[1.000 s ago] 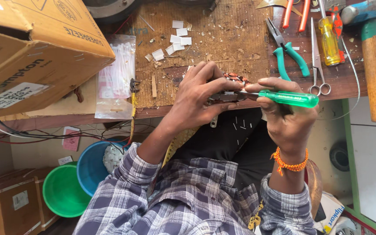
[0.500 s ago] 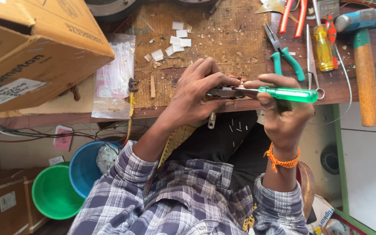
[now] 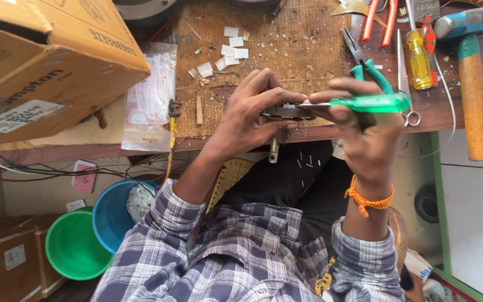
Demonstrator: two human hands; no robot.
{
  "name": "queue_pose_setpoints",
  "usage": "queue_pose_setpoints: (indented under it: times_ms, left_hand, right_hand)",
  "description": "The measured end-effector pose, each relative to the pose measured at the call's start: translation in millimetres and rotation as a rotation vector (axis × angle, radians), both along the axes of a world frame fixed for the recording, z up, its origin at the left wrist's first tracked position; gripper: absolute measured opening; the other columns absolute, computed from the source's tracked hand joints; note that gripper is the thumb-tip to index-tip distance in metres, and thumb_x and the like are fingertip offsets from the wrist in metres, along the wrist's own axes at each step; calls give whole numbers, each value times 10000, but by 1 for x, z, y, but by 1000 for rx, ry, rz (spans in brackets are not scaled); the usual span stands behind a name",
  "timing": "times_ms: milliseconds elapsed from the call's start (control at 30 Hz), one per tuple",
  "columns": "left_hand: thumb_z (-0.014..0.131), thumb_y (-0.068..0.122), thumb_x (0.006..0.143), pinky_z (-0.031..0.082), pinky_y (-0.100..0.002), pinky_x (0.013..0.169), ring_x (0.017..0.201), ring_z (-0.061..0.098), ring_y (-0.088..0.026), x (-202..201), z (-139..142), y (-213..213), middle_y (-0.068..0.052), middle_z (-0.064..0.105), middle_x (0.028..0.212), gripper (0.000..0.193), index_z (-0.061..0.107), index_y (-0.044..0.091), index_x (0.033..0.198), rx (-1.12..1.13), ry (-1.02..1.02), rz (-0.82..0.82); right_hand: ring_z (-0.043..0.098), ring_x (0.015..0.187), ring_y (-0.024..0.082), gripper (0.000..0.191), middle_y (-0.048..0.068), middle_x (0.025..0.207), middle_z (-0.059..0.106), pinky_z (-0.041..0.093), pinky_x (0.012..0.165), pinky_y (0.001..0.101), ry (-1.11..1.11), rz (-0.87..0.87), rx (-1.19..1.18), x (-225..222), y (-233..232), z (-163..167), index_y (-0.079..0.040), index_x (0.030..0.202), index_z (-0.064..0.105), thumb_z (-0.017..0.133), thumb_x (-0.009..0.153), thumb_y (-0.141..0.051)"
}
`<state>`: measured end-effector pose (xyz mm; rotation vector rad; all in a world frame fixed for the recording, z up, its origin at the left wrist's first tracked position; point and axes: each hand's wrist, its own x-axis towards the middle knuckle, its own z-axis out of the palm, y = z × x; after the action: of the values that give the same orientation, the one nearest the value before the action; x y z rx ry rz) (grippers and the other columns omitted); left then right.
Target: The person works on a cylindrical electrical component, likely a motor stator, using a screwdriver to adjust or secure internal parts. They also cut small white insulating pieces with scissors and insert them into the component. The task involves repeated insertion and adjustment of these pieces.
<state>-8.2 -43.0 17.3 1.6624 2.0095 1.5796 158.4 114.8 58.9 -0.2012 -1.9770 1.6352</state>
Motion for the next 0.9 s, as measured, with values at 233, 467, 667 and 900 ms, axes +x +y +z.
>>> queue_pose_setpoints:
  times_ms: [233, 467, 667, 900]
  left_hand:
    - [888, 223, 813, 524, -356, 937, 1039, 560, -205, -8, -2, -6, -12, 557, 1062, 494, 712, 192, 1273, 6, -89, -6]
    - [735, 165, 980, 470, -438, 1061, 1167, 567, -249, -11, 16, -15, -22, 671, 1247, 536, 541, 106, 1476, -72, 92, 126]
    - [719, 320, 987, 482, -389, 1012, 1136, 557, -245, -7, 15, -7, -31, 659, 1169, 397, 610, 162, 1335, 16, 167, 207]
    - [699, 338, 1020, 479, -401, 1010, 1108, 576, -229, -2, 9, -9, -24, 662, 1183, 360, 670, 169, 1336, -88, 195, 190]
  right_hand:
    - [759, 971, 328, 376, 241, 1073, 718, 660, 887, 437, 247, -157, -390, 27, 7, -42, 24, 1264, 546, 677, 1147, -309]
    - [754, 994, 345, 364, 239, 1091, 705, 656, 911, 446, 301, -135, -510, 12, 4, -66, 23, 1263, 525, 674, 1140, -286]
    - [751, 1013, 349, 349, 244, 1114, 707, 653, 929, 448, 329, -101, -540, -14, -5, -70, 12, 1301, 526, 647, 1152, -279]
    - [753, 1041, 355, 354, 241, 1110, 700, 663, 942, 468, 342, -35, -499, -22, -16, -68, 17, 1255, 518, 655, 1147, -290]
